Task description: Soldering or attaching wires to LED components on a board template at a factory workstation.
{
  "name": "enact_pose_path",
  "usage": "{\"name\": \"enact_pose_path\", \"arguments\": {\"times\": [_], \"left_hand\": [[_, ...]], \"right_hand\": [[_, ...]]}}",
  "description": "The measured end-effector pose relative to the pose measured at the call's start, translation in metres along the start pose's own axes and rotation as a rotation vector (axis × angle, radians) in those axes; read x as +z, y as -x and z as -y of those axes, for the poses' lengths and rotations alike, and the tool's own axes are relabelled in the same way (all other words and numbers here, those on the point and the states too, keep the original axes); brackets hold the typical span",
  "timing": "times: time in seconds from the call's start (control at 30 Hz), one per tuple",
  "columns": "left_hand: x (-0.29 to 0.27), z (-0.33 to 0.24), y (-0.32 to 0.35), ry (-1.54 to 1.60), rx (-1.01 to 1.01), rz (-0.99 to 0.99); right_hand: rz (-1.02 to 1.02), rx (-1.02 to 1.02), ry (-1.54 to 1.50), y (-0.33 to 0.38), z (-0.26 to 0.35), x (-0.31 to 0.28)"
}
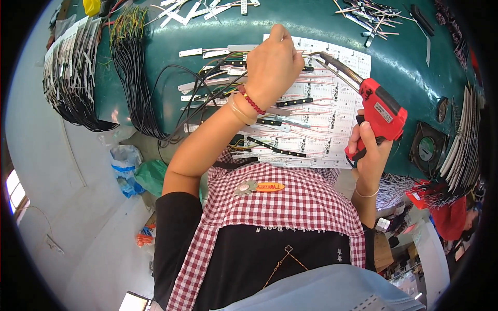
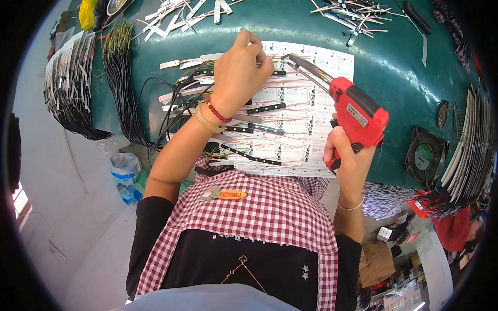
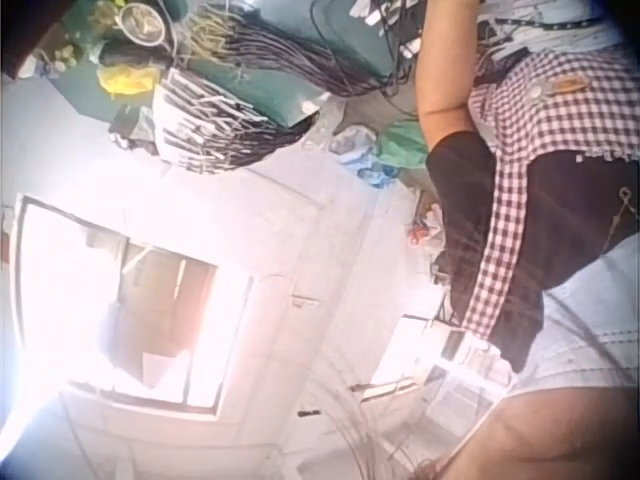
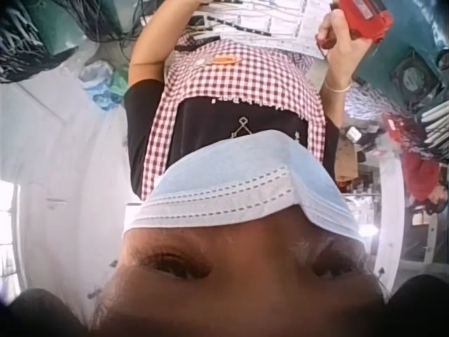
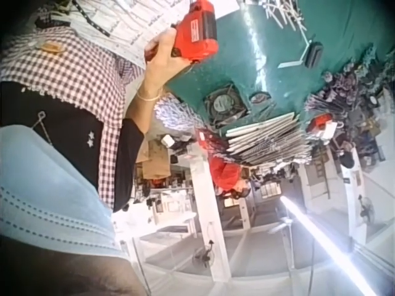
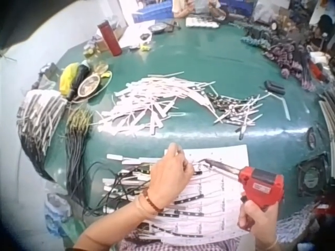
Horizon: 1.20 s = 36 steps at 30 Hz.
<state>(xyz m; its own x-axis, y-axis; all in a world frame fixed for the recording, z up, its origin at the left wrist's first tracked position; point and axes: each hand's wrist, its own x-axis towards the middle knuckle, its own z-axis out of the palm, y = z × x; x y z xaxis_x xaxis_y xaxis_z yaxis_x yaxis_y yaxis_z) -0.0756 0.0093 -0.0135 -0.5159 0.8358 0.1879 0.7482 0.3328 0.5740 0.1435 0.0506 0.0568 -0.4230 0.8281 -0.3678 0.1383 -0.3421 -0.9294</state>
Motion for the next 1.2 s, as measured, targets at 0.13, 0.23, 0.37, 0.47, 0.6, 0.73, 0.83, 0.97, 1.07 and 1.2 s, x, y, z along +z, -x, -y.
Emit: {"name": "enact_pose_path", "arguments": {"times": [0.13,0.23,0.37,0.47,0.6,0.73,0.83,0.97,1.07,1.2], "left_hand": [[0.0027,0.0018,0.0003,-0.005,-0.038,-0.006],[0.003,0.0033,0.0002,0.008,-0.012,-0.009],[-0.0004,0.0015,0.0004,0.011,-0.017,0.019],[0.0011,0.0005,0.001,0.012,-0.001,0.012],[-0.0002,0.0005,0.0021,0.001,0.012,0.004],[-0.0007,0.0001,0.0006,0.011,-0.004,0.017],[-0.0005,0.0005,0.0003,0.011,-0.012,0.015],[-0.0001,0.0002,-0.0004,0.021,0.004,0.013],[0.0004,0.0015,-0.0001,0.013,-0.004,0.021],[-0.0003,0.0008,0.0003,0.018,0.006,0.024]], "right_hand": [[0.012,0.018,-0.015,-0.0013,-0.0034,-0.0017],[0.021,0.017,0.008,0.0,-0.0056,-0.0025],[0.009,0.021,0.008,0.0017,-0.0052,0.0003],[0.064,0.001,0.08,0.0014,-0.0104,-0.006],[0.059,-0.008,0.106,0.0046,-0.0098,-0.0053],[0.054,-0.047,0.241,0.0048,-0.0061,-0.0071],[0.072,-0.038,0.271,0.0046,-0.0058,-0.0073],[0.086,-0.024,0.267,0.005,-0.0051,-0.0078],[0.098,-0.04,0.253,0.0048,-0.0069,-0.0072],[0.051,-0.054,0.257,0.0054,-0.0032,-0.0069]]}}
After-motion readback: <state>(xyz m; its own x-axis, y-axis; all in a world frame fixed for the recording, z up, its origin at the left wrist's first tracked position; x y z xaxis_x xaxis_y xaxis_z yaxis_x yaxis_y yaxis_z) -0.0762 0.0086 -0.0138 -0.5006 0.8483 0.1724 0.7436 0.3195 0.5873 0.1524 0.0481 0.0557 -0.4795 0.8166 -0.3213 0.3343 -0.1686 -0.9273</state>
